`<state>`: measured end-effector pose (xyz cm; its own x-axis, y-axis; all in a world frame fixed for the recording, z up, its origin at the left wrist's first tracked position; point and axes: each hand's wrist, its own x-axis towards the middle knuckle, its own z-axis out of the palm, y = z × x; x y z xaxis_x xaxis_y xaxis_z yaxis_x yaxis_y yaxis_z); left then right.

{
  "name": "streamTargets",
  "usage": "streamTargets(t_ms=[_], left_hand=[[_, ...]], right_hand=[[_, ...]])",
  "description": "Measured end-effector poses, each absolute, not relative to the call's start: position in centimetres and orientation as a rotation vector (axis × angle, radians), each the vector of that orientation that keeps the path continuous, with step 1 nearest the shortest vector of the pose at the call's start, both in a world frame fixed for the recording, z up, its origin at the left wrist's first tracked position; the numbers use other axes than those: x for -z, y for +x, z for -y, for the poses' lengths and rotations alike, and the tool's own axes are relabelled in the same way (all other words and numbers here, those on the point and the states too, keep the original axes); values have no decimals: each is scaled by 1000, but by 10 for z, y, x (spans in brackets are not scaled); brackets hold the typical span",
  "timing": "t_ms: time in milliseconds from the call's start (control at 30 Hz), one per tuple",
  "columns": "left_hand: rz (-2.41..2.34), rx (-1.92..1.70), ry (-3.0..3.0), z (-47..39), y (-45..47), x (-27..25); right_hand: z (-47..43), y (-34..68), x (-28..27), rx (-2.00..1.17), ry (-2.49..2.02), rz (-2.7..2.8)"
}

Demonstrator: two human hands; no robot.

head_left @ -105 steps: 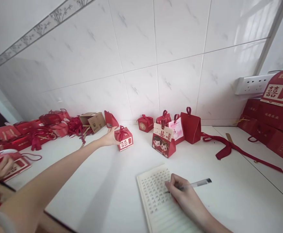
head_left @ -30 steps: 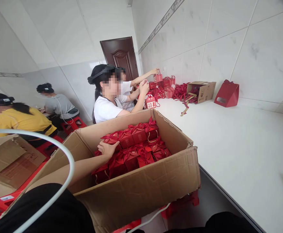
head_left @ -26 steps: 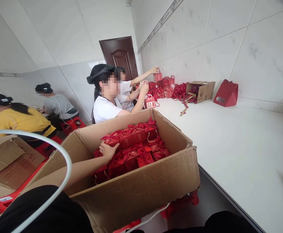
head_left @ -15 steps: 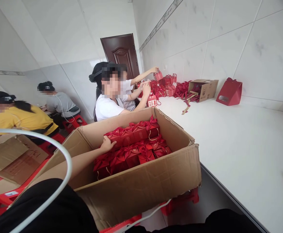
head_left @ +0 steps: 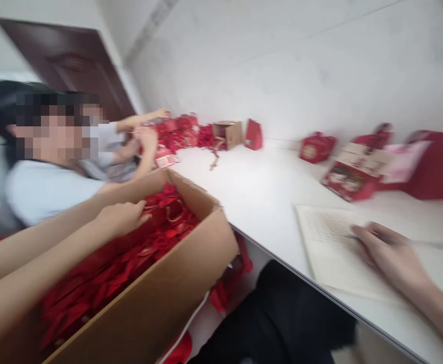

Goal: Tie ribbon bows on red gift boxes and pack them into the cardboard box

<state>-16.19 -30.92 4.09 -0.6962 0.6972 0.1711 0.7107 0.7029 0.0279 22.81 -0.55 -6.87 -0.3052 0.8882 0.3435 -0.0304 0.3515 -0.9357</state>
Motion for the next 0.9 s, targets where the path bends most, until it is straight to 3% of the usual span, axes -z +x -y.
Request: streamTargets(t_ms=[133, 367, 733, 900], left_hand=[[2212, -35, -1850, 205, -96, -40], [1730, -166, -2758, 84, -10, 4], [2117, -258, -3057, 36, -3, 25], [2235, -4, -3059, 37, -6, 33]], right_hand=[[2, 233, 71, -1266, -1031, 1543], [-6, 224, 76, -1345, -922, 1507], [5, 215, 67, -1191, -1042, 1599], [10, 212, 67, -1080, -1028, 1798]])
